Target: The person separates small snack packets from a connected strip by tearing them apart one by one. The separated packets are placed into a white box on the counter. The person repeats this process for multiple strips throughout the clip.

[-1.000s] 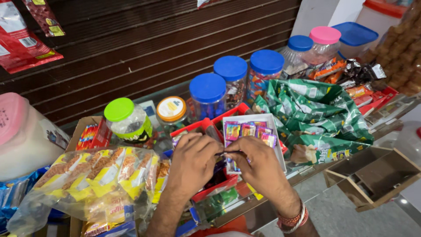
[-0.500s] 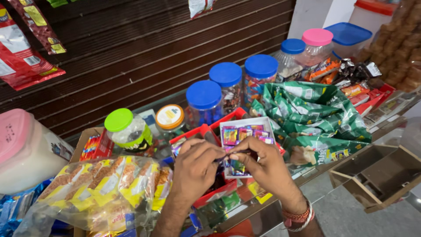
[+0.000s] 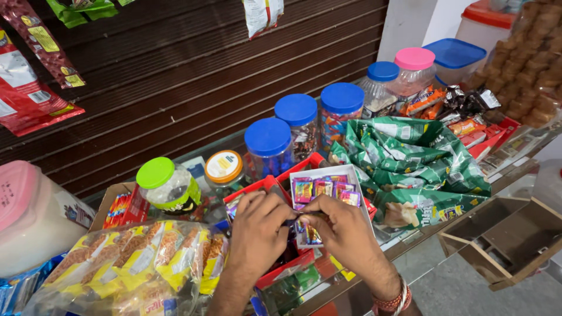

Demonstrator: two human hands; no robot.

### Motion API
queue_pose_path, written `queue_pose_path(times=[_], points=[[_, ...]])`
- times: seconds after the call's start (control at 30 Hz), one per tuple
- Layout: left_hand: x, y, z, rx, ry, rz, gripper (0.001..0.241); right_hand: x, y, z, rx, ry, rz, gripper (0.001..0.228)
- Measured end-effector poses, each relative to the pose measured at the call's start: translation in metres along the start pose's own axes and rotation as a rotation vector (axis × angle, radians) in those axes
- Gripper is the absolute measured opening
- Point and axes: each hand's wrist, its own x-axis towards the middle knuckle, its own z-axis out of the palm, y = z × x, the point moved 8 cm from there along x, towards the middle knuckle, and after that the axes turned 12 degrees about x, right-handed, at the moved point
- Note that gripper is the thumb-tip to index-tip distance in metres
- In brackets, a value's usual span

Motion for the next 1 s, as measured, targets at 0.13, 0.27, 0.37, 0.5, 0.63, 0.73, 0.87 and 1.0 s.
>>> queue_pose_path(times=[0.13, 0.27, 0.37, 0.5, 0.63, 0.73, 0.87, 1.0], points=[[-0.003, -0.004, 0.0, -0.052, 0.017, -0.035, 0.029, 0.003, 0.01, -0.001, 0.081, 0.019, 0.061, 0.013], [-0.002, -0.011, -0.004, -0.037, 0.053, -0.059, 0.026, 0.005, 0.019, 0.001, 0.046, 0.033, 0.131, 0.015], [-0.002, -0.014, -0.006, -0.038, 0.071, -0.074, 0.023, 0.007, 0.024, 0.003, 0.067, 0.04, 0.139, 0.014], [-0.003, -0.018, -0.008, -0.054, 0.12, -0.088, 0.022, 0.009, 0.031, 0.005, 0.229, 0.025, 0.05, 0.01], [-0.005, -0.024, -0.011, -0.109, 0.145, -0.126, 0.021, 0.011, 0.048, 0.006, 0.364, 0.068, 0.088, 0.014], [-0.003, -0.024, -0.012, -0.065, 0.148, -0.122, 0.02, 0.012, 0.058, 0.009, 0.476, 0.088, 0.152, 0.017], [-0.001, -0.021, -0.013, -0.027, 0.109, -0.081, 0.018, 0.009, 0.05, 0.009, 0.396, 0.118, 0.12, 0.015], [-0.003, -0.021, -0.011, 0.006, 0.08, -0.074, 0.019, 0.008, 0.04, 0.011, 0.308, 0.102, 0.094, 0.016]])
